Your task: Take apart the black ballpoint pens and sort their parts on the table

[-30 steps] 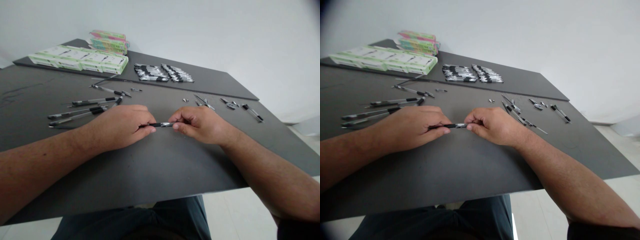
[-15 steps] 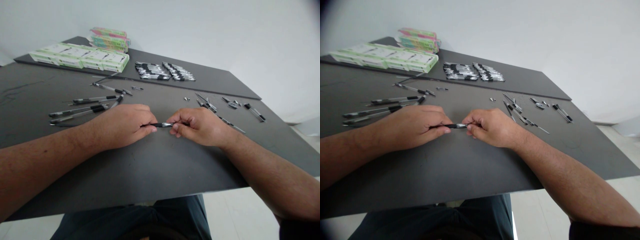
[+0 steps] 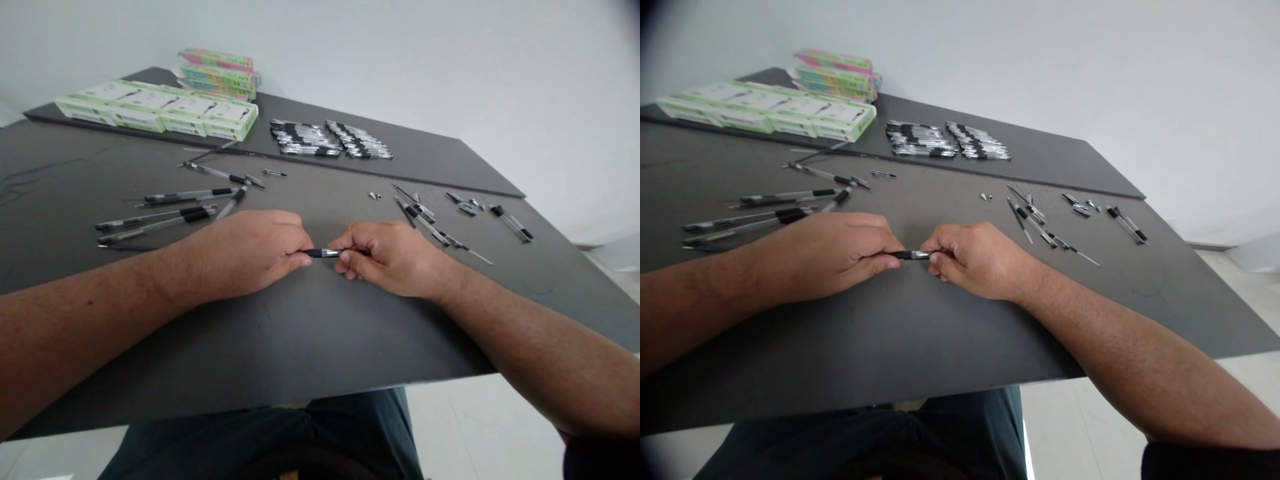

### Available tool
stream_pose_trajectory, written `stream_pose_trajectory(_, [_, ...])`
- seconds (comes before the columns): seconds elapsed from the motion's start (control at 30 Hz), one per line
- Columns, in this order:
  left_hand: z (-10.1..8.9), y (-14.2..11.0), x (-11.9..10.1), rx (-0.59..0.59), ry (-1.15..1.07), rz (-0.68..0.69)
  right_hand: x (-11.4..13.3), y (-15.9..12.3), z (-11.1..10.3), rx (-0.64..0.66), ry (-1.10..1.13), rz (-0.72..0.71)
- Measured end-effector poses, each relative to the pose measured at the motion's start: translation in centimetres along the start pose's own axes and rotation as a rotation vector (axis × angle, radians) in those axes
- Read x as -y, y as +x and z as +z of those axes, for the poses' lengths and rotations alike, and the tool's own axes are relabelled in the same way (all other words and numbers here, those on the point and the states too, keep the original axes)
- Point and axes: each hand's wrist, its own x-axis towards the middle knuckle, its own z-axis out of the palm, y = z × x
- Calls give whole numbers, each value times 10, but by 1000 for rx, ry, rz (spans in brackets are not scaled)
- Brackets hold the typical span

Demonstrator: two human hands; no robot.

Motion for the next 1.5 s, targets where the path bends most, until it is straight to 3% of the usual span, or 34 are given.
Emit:
stream_pose_trajectory(0.23, [-1,1,2,-11,-8,6,1,-1,-2,-23,-33,-1])
stream_pose_trajectory(0.5, [1,-2,4,-62,-73,60,-4,5,5,-91,-119,-189])
stream_pose_trajectory(0.63, [1,-3,7,-80,-69,4,-13,9,0,-96,-149,-201])
stream_pose_trajectory(0.77, [-2,-2,12,-213,-15,-197,-33,4,-26,-112,-187,-82])
stream_pose_trajectory(0.9, [-3,0,16,-260,36,-305,-59,8,-59,-305,-219,188])
stream_pose_trajectory(1.03, [2,2,16,-227,54,-258,-78,45,-83,-401,-324,334])
stream_pose_trajectory(1.17, [5,3,15,-173,54,-301,-95,103,-94,-374,-465,292])
stream_pose_trajectory(1.33, [2,4,16,-131,45,-354,-113,162,-84,-352,-533,281])
stream_pose_trajectory(1.5, [0,4,12,-104,40,-361,-126,190,-67,-356,-588,289])
